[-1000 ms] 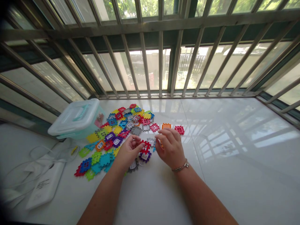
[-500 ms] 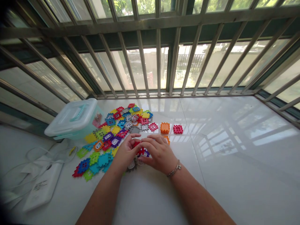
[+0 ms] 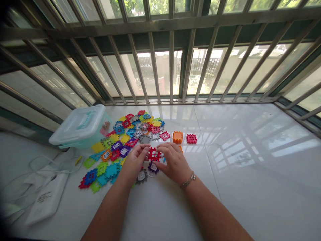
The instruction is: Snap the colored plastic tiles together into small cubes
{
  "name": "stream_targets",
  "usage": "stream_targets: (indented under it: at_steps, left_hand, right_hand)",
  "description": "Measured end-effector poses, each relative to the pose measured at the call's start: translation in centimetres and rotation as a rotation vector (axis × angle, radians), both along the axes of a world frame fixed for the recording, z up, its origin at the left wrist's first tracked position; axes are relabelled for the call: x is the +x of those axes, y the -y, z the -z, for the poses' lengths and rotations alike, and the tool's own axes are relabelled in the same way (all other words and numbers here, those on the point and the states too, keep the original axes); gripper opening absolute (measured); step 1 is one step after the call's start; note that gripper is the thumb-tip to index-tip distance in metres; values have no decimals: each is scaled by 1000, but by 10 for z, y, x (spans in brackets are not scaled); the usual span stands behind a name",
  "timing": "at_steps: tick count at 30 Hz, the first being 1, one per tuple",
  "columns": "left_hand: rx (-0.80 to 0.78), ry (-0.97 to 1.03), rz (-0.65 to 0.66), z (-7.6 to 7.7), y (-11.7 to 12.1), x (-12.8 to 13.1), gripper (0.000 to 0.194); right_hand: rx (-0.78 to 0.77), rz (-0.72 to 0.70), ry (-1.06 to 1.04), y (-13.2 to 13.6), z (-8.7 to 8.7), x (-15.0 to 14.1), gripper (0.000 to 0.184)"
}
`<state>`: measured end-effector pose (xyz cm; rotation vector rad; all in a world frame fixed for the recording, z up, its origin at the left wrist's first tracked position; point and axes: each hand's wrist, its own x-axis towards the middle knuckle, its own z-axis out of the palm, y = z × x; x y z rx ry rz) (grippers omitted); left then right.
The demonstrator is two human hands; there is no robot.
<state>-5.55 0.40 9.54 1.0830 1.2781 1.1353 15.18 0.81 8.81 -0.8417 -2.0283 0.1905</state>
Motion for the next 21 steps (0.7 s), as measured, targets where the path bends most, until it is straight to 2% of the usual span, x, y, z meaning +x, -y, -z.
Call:
stream_targets:
  at_steps: [4,13,21]
  left_hand:
    - [-17,52,43,0,1,1,47]
    - [-19,160,43,1,2,3,52]
    - [-8,165,7,2,1,4,55]
  right_hand:
    - [-6,14,-16,1,1,-2,55]
    - [6,95,-59,2,3,-3,63]
    - [-10,138,-76,2,5,-2,68]
